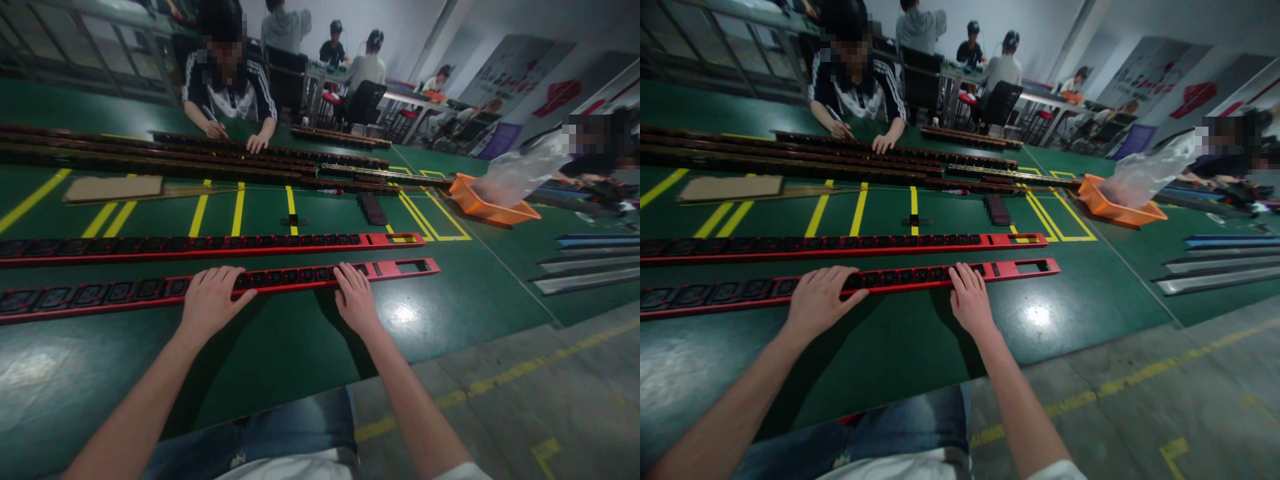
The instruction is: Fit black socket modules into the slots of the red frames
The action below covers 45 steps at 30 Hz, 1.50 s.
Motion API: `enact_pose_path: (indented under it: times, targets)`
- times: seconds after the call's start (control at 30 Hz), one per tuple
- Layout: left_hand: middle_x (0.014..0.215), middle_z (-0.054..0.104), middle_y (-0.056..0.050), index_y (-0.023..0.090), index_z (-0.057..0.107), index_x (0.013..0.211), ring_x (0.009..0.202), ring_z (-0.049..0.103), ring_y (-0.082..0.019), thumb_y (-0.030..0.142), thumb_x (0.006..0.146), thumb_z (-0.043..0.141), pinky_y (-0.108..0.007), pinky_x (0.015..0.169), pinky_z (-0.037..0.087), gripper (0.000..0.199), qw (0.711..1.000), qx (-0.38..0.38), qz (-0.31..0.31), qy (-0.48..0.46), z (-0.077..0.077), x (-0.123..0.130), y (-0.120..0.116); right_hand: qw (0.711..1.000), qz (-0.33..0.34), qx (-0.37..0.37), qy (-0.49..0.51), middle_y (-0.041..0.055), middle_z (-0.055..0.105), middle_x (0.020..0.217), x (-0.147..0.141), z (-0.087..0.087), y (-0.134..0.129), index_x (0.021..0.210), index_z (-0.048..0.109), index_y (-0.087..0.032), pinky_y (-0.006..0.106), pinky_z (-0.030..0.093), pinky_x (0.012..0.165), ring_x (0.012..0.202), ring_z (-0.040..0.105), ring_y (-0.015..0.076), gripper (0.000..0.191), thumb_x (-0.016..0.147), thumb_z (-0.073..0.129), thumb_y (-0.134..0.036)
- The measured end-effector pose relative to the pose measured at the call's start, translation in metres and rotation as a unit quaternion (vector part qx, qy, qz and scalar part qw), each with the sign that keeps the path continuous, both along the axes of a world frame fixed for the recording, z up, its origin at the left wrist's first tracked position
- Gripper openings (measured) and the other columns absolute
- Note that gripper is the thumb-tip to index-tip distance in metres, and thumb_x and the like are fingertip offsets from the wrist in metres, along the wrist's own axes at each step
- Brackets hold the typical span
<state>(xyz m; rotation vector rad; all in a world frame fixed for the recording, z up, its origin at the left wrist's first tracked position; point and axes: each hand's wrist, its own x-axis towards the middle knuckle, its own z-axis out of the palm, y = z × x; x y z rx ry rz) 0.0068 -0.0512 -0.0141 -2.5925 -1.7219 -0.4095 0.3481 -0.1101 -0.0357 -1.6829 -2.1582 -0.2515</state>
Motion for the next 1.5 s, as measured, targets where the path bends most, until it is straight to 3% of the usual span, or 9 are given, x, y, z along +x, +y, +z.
enact_pose_path:
  times: [0.17, 0.47, 0.7, 1.1, 1.3, 1.5]
  targets:
    - [0.119, 0.068, -0.013, 0.016, 0.062, 0.125, 0.109, 0.061, -0.031, 0.060, 0.097, 0.042, -0.045, 0.098, 0.039, 0.056, 1.000, 0.006, -0.004, 0.005, 0.000, 0.000, 0.000, 1.000, 0.022, -0.017, -0.012, 0.0058, 0.040, 0.160, 0.000, 0.003, -0.003, 0.160, 0.026, -0.022, 0.050, 0.026, 0.124, 0.148, 0.035, 0.0231, 0.070, 0.094, 0.047, -0.015]
    - [0.119, 0.068, -0.012, 0.016, 0.061, 0.125, 0.110, 0.060, -0.030, 0.061, 0.097, 0.042, -0.045, 0.098, 0.039, 0.056, 1.000, 0.011, -0.005, 0.005, -0.002, 0.001, 0.001, 0.999, 0.022, -0.025, -0.028, 0.0029, 0.044, 0.158, -0.002, 0.005, -0.002, 0.151, 0.046, -0.024, 0.052, 0.024, 0.123, 0.146, 0.037, 0.0249, 0.056, 0.095, 0.047, -0.016]
    - [0.118, 0.068, -0.011, 0.016, 0.062, 0.124, 0.109, 0.060, -0.030, 0.061, 0.097, 0.044, -0.045, 0.098, 0.039, 0.055, 1.000, 0.010, -0.007, -0.003, -0.001, 0.000, 0.000, 0.999, 0.018, -0.020, -0.024, 0.0057, 0.046, 0.156, -0.003, 0.004, -0.002, 0.156, 0.038, -0.022, 0.051, 0.026, 0.123, 0.145, 0.038, 0.0236, 0.063, 0.094, 0.049, -0.016]
    - [0.118, 0.069, -0.012, 0.016, 0.062, 0.124, 0.109, 0.061, -0.031, 0.059, 0.096, 0.045, -0.046, 0.098, 0.040, 0.054, 1.000, 0.004, -0.004, -0.008, 0.000, 0.000, 0.000, 1.000, 0.009, -0.028, -0.006, 0.0053, 0.050, 0.153, -0.009, 0.010, 0.000, 0.145, 0.050, -0.020, 0.050, 0.026, 0.121, 0.142, 0.042, 0.0249, 0.053, 0.093, 0.050, -0.015]
    - [0.118, 0.068, -0.011, 0.017, 0.062, 0.125, 0.110, 0.061, -0.030, 0.059, 0.097, 0.045, -0.045, 0.098, 0.040, 0.054, 1.000, 0.000, -0.003, -0.007, 0.002, 0.001, 0.000, 0.994, -0.080, 0.039, 0.061, 0.0124, 0.065, 0.132, -0.042, 0.007, 0.011, 0.122, 0.065, -0.015, 0.052, 0.031, 0.117, 0.130, 0.052, 0.0281, 0.032, 0.092, 0.053, -0.018]
    - [0.118, 0.068, -0.011, 0.017, 0.062, 0.125, 0.110, 0.061, -0.030, 0.059, 0.096, 0.045, -0.045, 0.098, 0.040, 0.054, 1.000, -0.007, 0.000, -0.015, 0.002, 0.001, -0.001, 0.991, -0.051, 0.084, 0.089, 0.0120, 0.064, 0.133, -0.044, -0.002, 0.012, 0.124, 0.063, -0.016, 0.050, 0.034, 0.116, 0.130, 0.053, 0.0263, 0.034, 0.093, 0.050, -0.016]
